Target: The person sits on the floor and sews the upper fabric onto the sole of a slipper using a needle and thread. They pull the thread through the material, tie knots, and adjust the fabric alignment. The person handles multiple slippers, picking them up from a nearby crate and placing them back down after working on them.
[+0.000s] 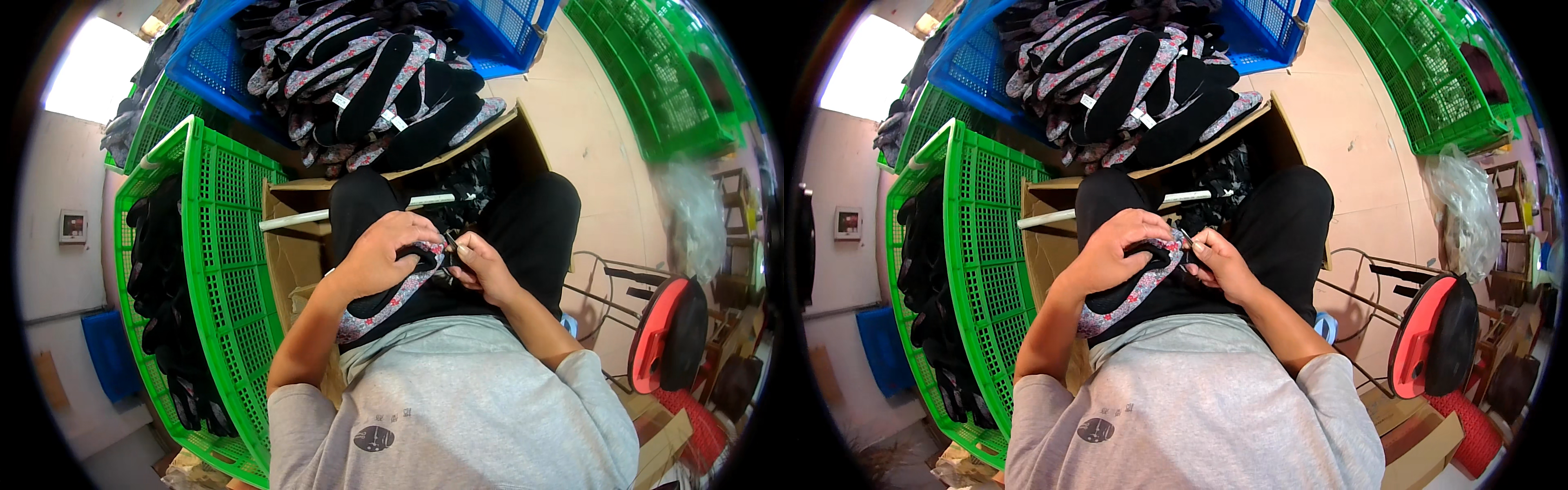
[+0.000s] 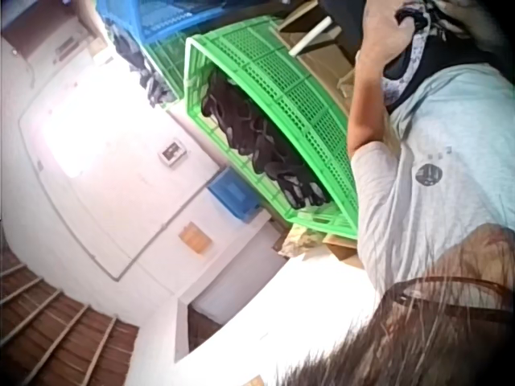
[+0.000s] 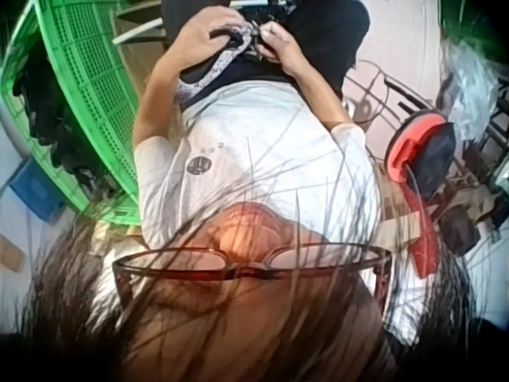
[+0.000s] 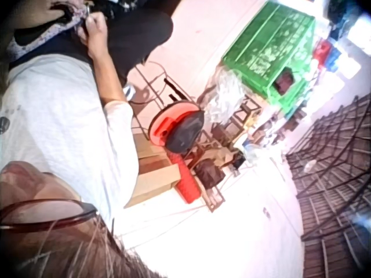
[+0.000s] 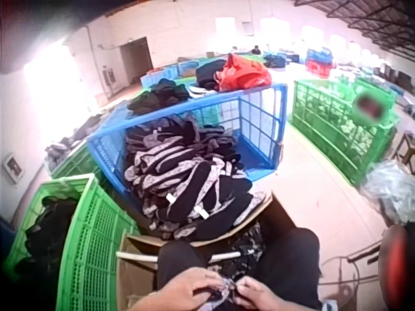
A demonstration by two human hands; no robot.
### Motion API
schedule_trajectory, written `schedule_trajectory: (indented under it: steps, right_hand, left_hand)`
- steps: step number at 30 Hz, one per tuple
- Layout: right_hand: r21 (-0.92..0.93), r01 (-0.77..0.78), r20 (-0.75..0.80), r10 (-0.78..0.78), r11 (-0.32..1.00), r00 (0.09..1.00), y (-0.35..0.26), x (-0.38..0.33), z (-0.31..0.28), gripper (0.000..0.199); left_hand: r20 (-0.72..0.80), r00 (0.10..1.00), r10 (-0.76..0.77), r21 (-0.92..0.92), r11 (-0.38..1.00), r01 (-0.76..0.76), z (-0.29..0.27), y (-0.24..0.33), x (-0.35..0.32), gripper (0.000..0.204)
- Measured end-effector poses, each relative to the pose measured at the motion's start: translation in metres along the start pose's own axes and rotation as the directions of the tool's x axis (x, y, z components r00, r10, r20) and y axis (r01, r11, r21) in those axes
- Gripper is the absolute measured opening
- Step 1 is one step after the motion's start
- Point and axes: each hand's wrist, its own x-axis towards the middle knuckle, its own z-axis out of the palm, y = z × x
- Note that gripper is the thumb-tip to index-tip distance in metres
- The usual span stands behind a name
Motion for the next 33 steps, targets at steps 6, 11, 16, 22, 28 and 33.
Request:
schedule_trajectory:
  steps: [6,11,16,22,28,33]
  right_hand:
    - [0.078,0.016,-0.065,-0.011,0.997,0.998,0.011,0.005,0.006,0.016]
    - [0.119,0.009,-0.086,0.001,0.993,0.996,0.012,0.008,0.008,0.015]
    - [0.139,0.050,-0.076,-0.040,0.989,0.996,0.014,0.012,0.008,0.016]
    - [0.023,0.222,-0.083,-0.219,0.975,0.972,0.015,0.018,0.024,0.018]
    - [-0.135,0.366,-0.014,-0.372,0.921,0.928,0.028,0.014,0.033,0.016]
    - [-0.368,0.439,0.019,-0.465,0.820,0.885,0.033,0.018,0.033,0.021]
  left_hand:
    - [0.055,0.994,0.091,0.158,0.982,-0.099,0.015,-0.012,-0.003,0.029]
    - [0.097,0.990,0.107,0.274,0.953,-0.130,0.016,-0.008,0.000,0.021]
    - [-0.097,0.993,0.061,0.244,0.969,-0.036,0.021,-0.010,-0.003,0.022]
    - [-0.476,0.879,-0.040,0.203,0.967,0.154,0.044,-0.009,-0.012,0.020]
    - [-0.598,0.799,-0.072,0.168,0.963,0.212,0.056,-0.017,-0.014,0.020]
    - [-0.608,0.789,-0.086,0.162,0.960,0.230,0.058,-0.016,-0.013,0.020]
